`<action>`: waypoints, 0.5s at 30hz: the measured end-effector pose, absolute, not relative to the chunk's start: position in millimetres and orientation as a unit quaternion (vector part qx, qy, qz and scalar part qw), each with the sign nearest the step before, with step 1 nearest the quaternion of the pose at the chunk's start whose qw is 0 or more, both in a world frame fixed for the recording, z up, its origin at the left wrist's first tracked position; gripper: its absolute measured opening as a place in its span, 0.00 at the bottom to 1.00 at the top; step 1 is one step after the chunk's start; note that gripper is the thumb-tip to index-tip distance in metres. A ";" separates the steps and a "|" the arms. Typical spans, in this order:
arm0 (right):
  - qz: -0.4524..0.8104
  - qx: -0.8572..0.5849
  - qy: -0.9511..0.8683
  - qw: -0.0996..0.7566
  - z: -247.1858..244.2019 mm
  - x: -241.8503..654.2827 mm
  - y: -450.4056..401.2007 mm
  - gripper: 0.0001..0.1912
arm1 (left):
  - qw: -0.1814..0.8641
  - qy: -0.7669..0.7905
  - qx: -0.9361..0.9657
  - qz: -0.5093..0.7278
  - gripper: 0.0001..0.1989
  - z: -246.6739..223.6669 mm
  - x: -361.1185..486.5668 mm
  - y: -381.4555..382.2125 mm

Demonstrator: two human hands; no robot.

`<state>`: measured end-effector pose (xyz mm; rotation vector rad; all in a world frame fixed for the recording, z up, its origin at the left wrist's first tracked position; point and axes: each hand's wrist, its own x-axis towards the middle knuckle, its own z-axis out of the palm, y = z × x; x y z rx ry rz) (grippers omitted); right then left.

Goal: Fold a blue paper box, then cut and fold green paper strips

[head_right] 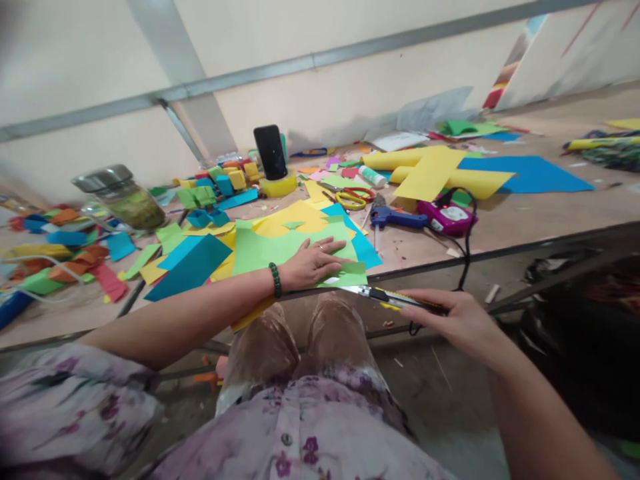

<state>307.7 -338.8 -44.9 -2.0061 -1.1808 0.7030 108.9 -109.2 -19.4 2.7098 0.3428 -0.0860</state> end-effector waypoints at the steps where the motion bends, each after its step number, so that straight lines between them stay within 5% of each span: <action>1: 0.275 -0.771 -0.456 0.349 -45.9 307.0 -338.5 0.24 | 0.202 0.122 0.971 -0.031 0.22 -19.9 108.8 -108.9; 15: 0.271 -0.770 -0.454 0.357 -48.6 302.1 -337.6 0.24 | 0.218 0.119 0.968 -0.028 0.22 -21.6 109.4 -106.8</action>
